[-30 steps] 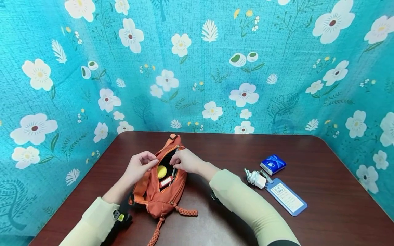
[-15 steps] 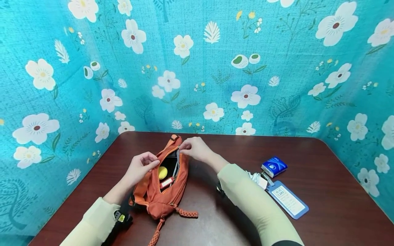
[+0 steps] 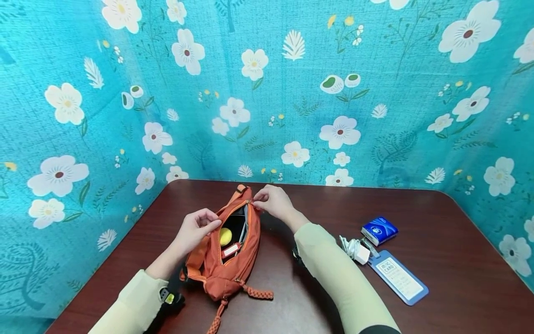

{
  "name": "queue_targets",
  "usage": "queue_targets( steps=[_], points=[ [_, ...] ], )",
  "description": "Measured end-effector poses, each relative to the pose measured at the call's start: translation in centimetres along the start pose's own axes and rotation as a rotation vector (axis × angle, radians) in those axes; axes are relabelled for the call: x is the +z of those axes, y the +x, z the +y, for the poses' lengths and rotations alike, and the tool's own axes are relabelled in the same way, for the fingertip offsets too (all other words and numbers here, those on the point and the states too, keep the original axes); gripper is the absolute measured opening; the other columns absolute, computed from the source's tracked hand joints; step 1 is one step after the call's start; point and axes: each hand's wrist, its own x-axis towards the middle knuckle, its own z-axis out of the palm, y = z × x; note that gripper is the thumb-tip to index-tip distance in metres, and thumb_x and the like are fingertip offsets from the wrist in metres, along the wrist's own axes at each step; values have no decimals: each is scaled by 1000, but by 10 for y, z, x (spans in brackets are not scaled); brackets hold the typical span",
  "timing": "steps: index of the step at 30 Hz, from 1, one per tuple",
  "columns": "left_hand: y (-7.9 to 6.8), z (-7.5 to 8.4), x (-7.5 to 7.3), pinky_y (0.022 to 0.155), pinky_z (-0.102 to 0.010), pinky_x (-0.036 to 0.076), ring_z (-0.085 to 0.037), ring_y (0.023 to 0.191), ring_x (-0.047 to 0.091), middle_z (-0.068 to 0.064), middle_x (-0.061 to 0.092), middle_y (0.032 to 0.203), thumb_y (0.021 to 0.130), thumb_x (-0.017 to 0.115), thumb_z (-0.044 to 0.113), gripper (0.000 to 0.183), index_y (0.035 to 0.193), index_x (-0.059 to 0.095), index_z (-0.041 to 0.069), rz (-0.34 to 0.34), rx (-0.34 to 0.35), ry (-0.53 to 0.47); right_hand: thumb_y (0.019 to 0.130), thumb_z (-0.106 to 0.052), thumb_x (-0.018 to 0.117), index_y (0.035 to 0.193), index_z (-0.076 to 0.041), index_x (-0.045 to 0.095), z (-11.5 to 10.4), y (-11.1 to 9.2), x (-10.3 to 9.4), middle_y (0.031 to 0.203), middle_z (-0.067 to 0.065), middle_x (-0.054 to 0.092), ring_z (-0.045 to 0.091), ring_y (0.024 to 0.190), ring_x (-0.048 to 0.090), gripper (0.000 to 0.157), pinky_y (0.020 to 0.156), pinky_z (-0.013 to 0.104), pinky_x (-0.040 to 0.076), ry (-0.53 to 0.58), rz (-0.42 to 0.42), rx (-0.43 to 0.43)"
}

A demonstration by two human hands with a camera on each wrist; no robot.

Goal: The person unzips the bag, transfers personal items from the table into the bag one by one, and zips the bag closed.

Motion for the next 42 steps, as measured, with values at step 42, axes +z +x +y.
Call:
queue_targets(
  steps=[42],
  points=[
    [99,17,-5,66,-39,54,-34,77,60,-20,64,91,93,67,16,15,103,67,4,-146,-23,40,91,-9,68,90,-8,71,-17,-1,-4,87,-1,70,11,77,65,3,78,34,54,86,-34,-38]
  ],
)
